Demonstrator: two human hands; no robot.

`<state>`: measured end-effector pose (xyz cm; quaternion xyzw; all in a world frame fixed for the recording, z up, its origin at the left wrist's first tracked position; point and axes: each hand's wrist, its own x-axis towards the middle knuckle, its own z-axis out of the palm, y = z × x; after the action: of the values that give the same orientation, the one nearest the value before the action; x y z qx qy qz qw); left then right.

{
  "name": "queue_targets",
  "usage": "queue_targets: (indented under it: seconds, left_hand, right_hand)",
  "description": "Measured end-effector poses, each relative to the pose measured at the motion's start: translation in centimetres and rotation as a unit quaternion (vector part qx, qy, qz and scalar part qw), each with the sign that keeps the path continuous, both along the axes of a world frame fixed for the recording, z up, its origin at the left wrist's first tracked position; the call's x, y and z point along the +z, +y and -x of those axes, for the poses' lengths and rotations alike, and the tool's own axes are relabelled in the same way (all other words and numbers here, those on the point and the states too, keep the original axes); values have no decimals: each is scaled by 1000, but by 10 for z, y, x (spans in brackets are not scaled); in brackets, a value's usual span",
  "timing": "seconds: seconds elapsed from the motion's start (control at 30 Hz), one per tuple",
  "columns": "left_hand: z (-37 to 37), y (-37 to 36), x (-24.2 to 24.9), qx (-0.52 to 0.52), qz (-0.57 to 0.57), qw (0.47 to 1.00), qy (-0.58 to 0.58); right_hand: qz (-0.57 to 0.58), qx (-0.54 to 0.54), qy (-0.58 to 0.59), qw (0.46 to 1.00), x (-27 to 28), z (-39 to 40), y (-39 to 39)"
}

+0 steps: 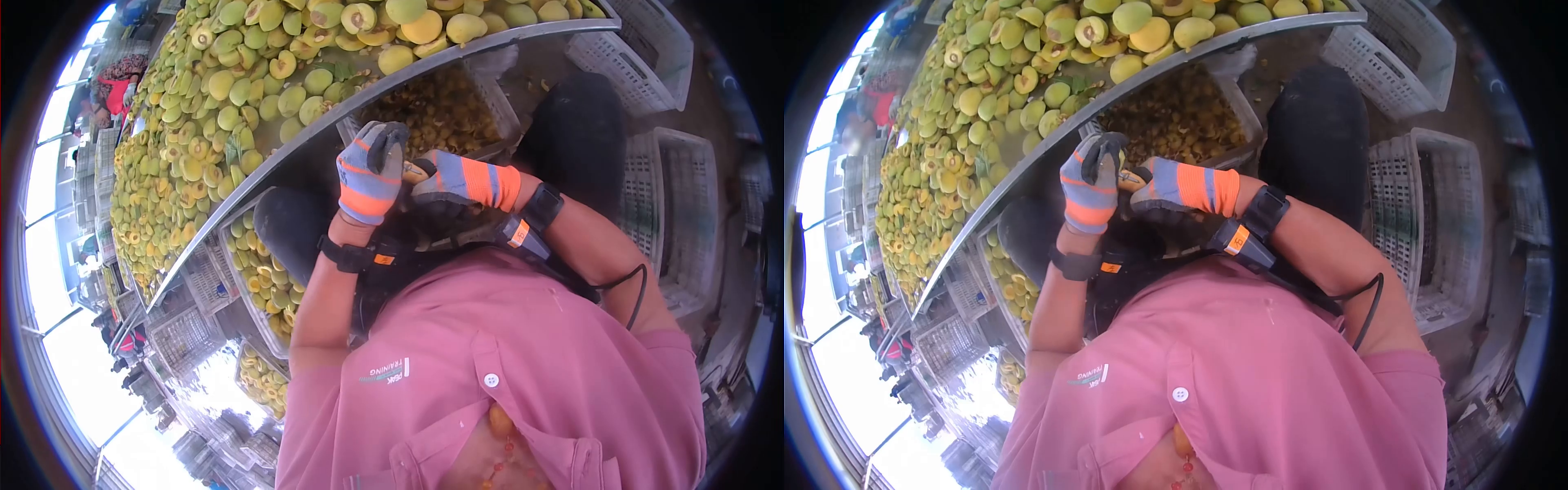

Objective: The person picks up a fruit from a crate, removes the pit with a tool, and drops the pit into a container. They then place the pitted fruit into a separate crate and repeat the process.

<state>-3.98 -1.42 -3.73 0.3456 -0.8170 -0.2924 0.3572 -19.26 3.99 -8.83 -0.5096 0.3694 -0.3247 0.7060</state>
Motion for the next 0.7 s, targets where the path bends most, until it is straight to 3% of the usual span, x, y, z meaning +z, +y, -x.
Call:
queue_targets:
  seconds: [0.1,0.17,0.27,0.4,0.47,0.53,0.63,0.7]
  left_hand:
    - [-13,-4,11,-65,-219,973,29]
    - [-13,-1,27,-97,-325,940,42]
    - [-11,17,31,-79,-231,965,90]
    - [-10,33,29,-15,-192,970,148]
    - [-11,34,25,-22,-244,952,183]
    - [-11,27,36,-87,-199,961,170]
    - [-9,24,39,-137,-321,902,254]
    - [-2,24,36,-121,-341,884,296]
  right_hand:
    - [36,77,-155,984,-18,1,6]
    - [-44,109,-217,969,-15,3,12]
    - [-256,131,-300,910,41,9,19]
    - [-250,79,-234,936,58,2,22]
    - [-309,78,-274,907,50,5,26]
    - [-354,65,-302,883,48,8,34]
    - [-373,143,-399,826,50,8,38]
    - [-413,53,-422,805,53,6,42]
